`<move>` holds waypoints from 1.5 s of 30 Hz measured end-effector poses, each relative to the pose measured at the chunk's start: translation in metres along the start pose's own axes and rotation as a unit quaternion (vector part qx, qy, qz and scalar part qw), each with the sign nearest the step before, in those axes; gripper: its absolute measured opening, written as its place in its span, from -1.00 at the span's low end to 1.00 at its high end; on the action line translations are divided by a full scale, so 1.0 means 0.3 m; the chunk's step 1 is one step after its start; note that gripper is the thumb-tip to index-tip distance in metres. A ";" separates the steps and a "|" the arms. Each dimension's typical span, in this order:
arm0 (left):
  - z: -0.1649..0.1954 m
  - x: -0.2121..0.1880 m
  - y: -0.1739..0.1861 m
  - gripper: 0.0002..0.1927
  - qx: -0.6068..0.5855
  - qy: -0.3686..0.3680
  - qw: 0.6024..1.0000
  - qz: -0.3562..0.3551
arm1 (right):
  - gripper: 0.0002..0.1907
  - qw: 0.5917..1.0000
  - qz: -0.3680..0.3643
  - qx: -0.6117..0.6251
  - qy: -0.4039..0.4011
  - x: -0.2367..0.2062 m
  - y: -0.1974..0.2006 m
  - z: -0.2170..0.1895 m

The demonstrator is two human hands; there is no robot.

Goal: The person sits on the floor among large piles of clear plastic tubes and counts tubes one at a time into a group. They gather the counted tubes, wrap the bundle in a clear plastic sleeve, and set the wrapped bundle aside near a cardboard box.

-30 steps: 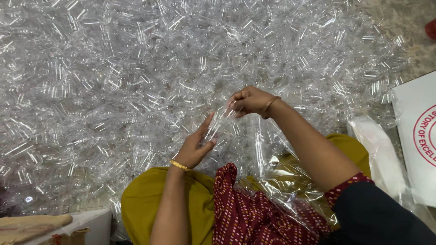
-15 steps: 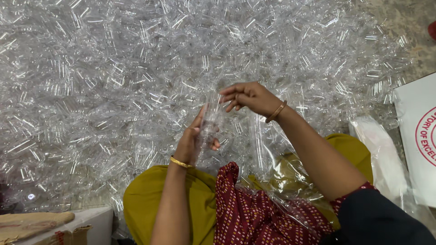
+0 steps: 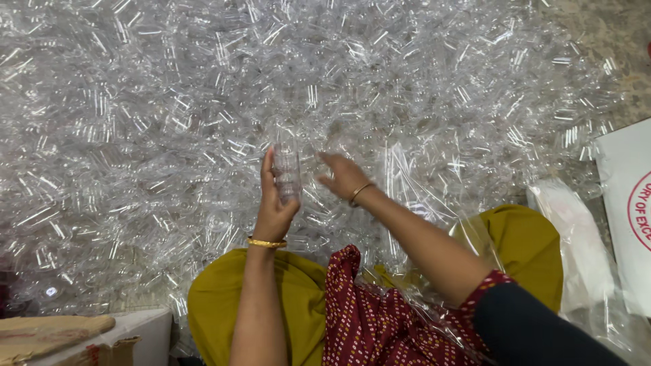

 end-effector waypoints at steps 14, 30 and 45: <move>-0.032 -0.006 -0.042 -0.18 0.268 -0.048 0.960 -0.066 | -0.44 0.761 0.150 0.578 -0.254 -0.069 0.362 0.162; -0.014 -0.016 0.078 -0.20 0.273 -0.066 0.958 0.050 | -0.46 0.980 -0.166 -0.041 -0.100 -0.154 -0.108 -0.046; 0.001 -0.035 0.019 -0.23 0.297 -0.060 0.953 0.001 | -0.47 0.972 0.096 0.177 -0.122 -0.122 0.797 -0.024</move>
Point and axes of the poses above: each hand's wrist, its own x-axis towards the middle knuckle, its own y-axis out of the back of the hand, z = x × y, the point moved 10 cm from there along x, towards the middle knuckle, and after that the axes turned 12 degrees about -x, right-handed, at the moved point
